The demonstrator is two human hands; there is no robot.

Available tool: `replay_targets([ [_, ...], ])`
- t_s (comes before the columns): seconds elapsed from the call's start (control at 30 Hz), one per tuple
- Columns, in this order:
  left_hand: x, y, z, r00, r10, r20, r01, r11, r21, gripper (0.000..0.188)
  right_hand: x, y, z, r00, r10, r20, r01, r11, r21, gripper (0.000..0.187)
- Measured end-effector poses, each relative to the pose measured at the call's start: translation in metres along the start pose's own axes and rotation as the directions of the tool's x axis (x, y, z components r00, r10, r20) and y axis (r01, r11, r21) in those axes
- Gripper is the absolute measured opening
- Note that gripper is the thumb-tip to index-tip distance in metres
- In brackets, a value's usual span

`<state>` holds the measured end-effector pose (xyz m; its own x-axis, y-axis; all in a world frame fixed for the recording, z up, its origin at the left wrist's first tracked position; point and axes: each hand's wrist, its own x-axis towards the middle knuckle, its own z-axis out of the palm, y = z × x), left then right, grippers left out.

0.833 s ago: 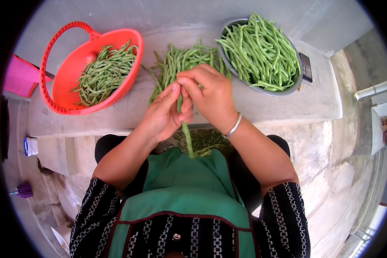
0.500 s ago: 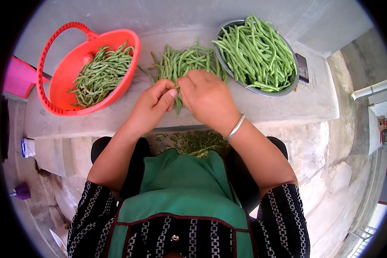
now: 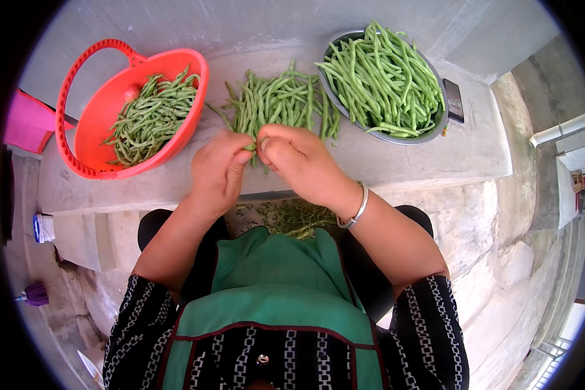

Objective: The person sits and trims the ends off green beans by hand, placing the trimmed beans into a red basket and the discarded ends onto the floor. They repeatedly pick up beans from a pile on the floor and a metal bowl, snap off the tips, and sort the pieces.

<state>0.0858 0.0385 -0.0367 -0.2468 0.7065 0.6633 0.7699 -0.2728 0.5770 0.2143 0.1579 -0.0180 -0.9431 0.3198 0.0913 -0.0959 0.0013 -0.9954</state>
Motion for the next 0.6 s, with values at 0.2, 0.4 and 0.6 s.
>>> replay_targets([
  [0.2,0.034,-0.02,-0.033,0.745,-0.624,-0.235,0.195,0.541,-0.818,0.023,-0.004,0.003,0.007,0.938,-0.07,0.34,0.252,0.811,-0.529,0.014],
  [0.4,0.035,-0.065,-0.098,0.712,-0.645,-0.279,-0.074,0.326,-0.943,0.024,-0.005,0.017,-0.01,0.966,0.065,0.252,0.217,0.329,-0.919,0.022],
  [0.6,0.031,-0.073,-0.106,0.709,-0.654,-0.262,-0.114,0.261,-0.959,0.025,0.005,0.024,0.009,0.956,-0.259,0.14,0.288,0.731,-0.618,0.03],
])
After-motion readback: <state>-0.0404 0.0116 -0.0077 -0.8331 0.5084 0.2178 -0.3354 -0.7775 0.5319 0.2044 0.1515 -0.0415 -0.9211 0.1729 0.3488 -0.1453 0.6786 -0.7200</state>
